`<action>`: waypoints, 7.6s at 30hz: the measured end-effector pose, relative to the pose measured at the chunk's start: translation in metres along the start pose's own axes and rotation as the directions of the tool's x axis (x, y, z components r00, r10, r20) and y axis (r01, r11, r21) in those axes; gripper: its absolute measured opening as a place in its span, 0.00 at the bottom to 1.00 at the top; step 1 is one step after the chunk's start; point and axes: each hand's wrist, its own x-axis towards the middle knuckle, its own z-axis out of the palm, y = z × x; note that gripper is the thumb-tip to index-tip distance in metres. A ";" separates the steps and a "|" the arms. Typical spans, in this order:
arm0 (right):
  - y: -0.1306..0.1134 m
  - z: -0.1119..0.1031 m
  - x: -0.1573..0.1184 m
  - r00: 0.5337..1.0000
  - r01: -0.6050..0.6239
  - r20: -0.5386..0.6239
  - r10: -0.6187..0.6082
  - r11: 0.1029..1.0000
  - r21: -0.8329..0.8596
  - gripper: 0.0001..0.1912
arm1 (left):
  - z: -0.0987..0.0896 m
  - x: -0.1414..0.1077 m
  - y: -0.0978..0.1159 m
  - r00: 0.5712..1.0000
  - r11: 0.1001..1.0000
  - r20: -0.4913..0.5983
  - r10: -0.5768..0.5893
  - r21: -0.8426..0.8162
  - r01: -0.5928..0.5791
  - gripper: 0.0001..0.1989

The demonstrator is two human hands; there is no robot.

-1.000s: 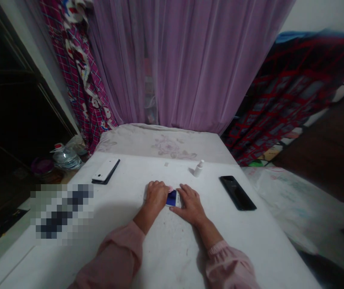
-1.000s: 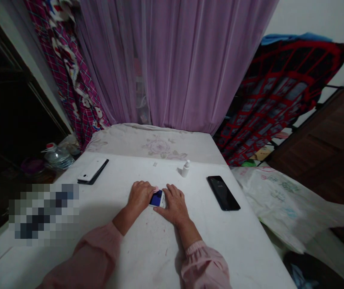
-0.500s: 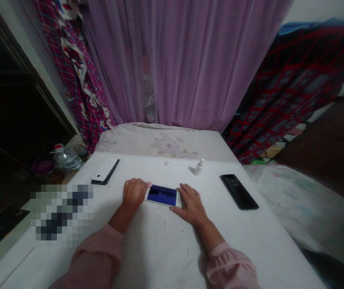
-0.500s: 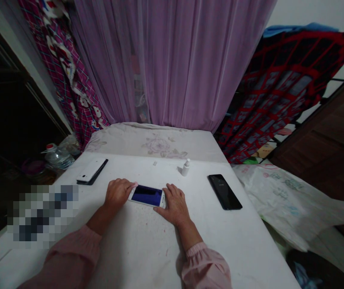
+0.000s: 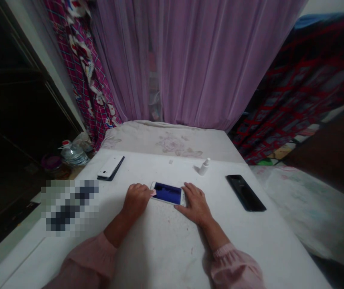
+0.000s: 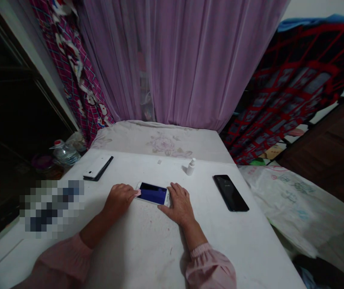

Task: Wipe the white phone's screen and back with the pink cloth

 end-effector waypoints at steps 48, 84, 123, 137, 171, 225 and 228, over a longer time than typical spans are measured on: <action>-0.002 -0.002 0.001 1.000 -0.019 0.015 0.019 0.999 0.029 0.38 | -0.005 -0.002 0.007 0.998 0.998 0.024 -0.057 0.035 0.056 0.19; 0.000 -0.001 0.001 1.000 0.000 -0.005 0.000 0.999 0.034 0.39 | 0.022 0.011 0.043 0.968 0.971 -0.171 0.183 -0.124 -0.206 0.13; 0.000 -0.001 0.001 1.000 0.003 -0.008 -0.003 0.999 0.041 0.39 | 0.015 0.026 0.051 0.964 0.955 -0.007 0.266 -0.136 -0.264 0.12; 0.000 -0.001 0.001 1.000 0.006 -0.002 -0.006 0.999 0.037 0.38 | 0.013 0.032 0.046 0.958 0.951 0.027 0.286 -0.125 -0.281 0.11; -0.003 -0.005 0.002 0.999 -0.016 0.049 0.015 0.999 0.032 0.40 | 0.013 0.077 0.055 0.986 0.994 0.142 0.092 -0.067 -0.083 0.12; -0.004 -0.006 0.002 1.000 -0.010 0.021 0.008 0.998 0.065 0.39 | -0.001 0.052 0.019 0.979 0.991 0.157 -0.128 -0.018 0.132 0.14; -0.003 -0.004 0.002 1.000 -0.005 0.015 0.004 0.998 0.061 0.39 | -0.003 0.055 0.021 0.979 0.992 0.159 -0.125 0.001 0.127 0.15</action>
